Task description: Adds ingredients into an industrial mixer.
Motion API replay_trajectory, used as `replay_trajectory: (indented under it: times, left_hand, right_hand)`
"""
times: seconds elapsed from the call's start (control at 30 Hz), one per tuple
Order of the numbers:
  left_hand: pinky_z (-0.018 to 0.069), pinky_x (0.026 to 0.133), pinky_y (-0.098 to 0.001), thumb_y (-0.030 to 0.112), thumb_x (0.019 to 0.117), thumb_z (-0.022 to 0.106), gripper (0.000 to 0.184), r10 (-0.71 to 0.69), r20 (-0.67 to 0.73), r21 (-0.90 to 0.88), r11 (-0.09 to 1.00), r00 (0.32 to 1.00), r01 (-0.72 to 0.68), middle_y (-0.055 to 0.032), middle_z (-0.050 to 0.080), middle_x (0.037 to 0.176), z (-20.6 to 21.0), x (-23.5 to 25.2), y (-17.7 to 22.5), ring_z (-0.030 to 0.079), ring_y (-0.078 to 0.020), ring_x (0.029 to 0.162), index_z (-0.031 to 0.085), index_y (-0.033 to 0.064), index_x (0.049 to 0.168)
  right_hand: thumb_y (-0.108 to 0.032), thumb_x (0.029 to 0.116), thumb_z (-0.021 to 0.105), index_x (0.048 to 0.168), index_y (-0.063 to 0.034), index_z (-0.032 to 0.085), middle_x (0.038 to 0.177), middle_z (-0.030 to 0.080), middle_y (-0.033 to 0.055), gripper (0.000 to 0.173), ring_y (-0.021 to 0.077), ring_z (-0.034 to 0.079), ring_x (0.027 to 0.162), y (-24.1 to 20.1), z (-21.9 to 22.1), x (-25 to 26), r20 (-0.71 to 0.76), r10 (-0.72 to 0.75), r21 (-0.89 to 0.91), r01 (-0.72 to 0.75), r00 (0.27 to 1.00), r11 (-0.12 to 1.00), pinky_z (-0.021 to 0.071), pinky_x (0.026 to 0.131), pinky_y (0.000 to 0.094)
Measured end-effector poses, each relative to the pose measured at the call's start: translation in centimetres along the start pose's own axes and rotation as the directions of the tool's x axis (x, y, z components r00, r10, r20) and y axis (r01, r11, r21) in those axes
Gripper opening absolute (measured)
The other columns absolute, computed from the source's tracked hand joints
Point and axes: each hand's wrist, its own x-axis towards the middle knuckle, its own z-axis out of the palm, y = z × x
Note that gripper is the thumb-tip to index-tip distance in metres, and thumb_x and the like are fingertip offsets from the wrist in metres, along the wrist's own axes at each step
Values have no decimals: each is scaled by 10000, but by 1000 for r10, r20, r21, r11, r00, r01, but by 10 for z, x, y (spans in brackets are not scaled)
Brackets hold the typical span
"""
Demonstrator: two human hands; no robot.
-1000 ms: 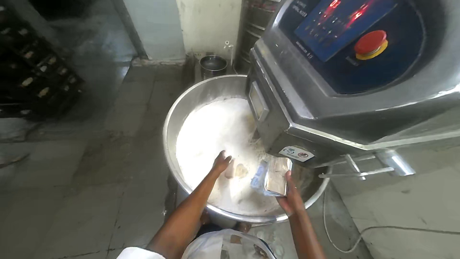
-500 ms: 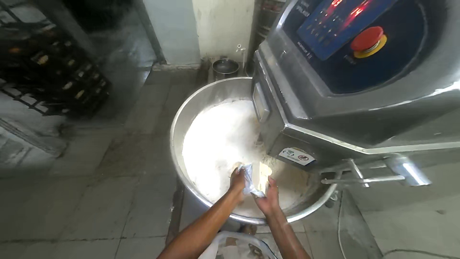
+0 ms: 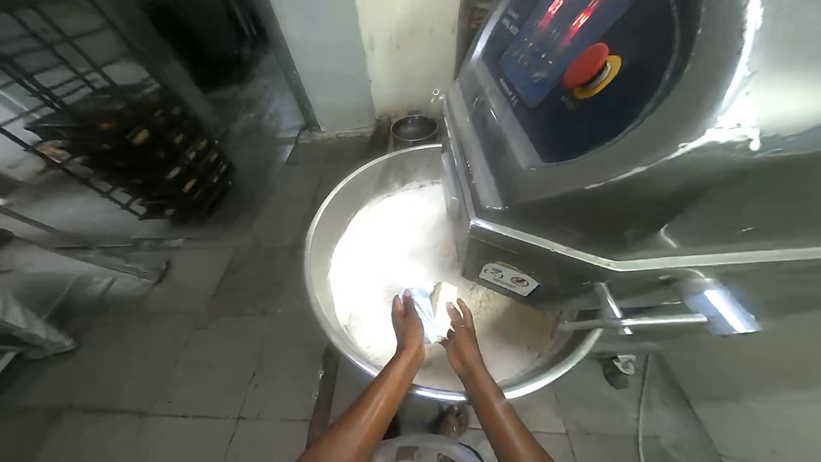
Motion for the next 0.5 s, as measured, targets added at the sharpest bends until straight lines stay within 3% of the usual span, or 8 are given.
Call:
replay_trajectory:
  times: [0.07,0.17,0.23,0.3,0.33,0.4,0.5]
  left_hand:
    - [559,837,-465,398,1102,407,427,52,-13,-7,999,999,-52,-164,657,1122,-2,-2,0,653,-250,961,558,61,1316]
    - [569,771,-409,410,1102,406,425,49,221,48,997,974,-61,-127,669,1091,-10,-5,5,656,-208,899,570,100,1341]
    - [572,758,-402,378,1104,418,413,84,327,138,981,941,-135,-134,678,1074,-13,-10,9,663,-208,877,566,83,1352]
    - [581,837,-456,285,1103,446,374,239,284,260,913,929,-314,-165,691,1081,-16,-17,13,684,-244,928,568,15,1332]
    - [580,815,-481,253,1099,454,343,320,205,293,882,925,-370,-179,686,1035,-15,-17,15,683,-265,899,573,-13,1279]
    - [560,795,-516,298,1107,429,371,351,43,296,890,935,-348,-201,663,1042,-21,-6,21,663,-303,895,566,-9,1263]
    - [546,815,-532,397,1106,402,435,307,-7,239,925,952,-297,-191,654,1127,-41,16,34,649,-313,947,547,49,1322]
  right_hand:
    - [-418,1046,539,1553,-258,343,1336,568,171,567,308,644,1053,3,0,0,32,37,49,-39,999,998,564,817,488]
    - [-515,1071,389,1450,-207,493,1262,654,100,499,236,663,1081,-8,3,-7,181,66,145,-93,981,985,571,879,463]
    - [-535,1073,362,1431,-203,513,1217,688,63,511,190,680,1061,-13,5,-9,262,32,170,-79,965,982,584,890,425]
    - [-424,1075,463,1470,-190,446,1212,669,87,460,200,675,1040,-9,7,-6,202,6,166,-40,979,985,584,873,414]
    - [-376,1071,489,1455,-175,450,1184,664,98,435,208,675,1007,-7,8,-5,149,0,187,-29,989,982,584,839,413]
    - [-332,1073,441,1355,-127,513,1114,670,124,356,238,684,955,-6,10,-6,65,-11,306,-10,998,952,597,792,445]
    - [-395,1076,355,1360,-75,494,1201,668,214,449,359,687,1054,-6,0,-4,105,27,454,-72,994,888,575,870,562]
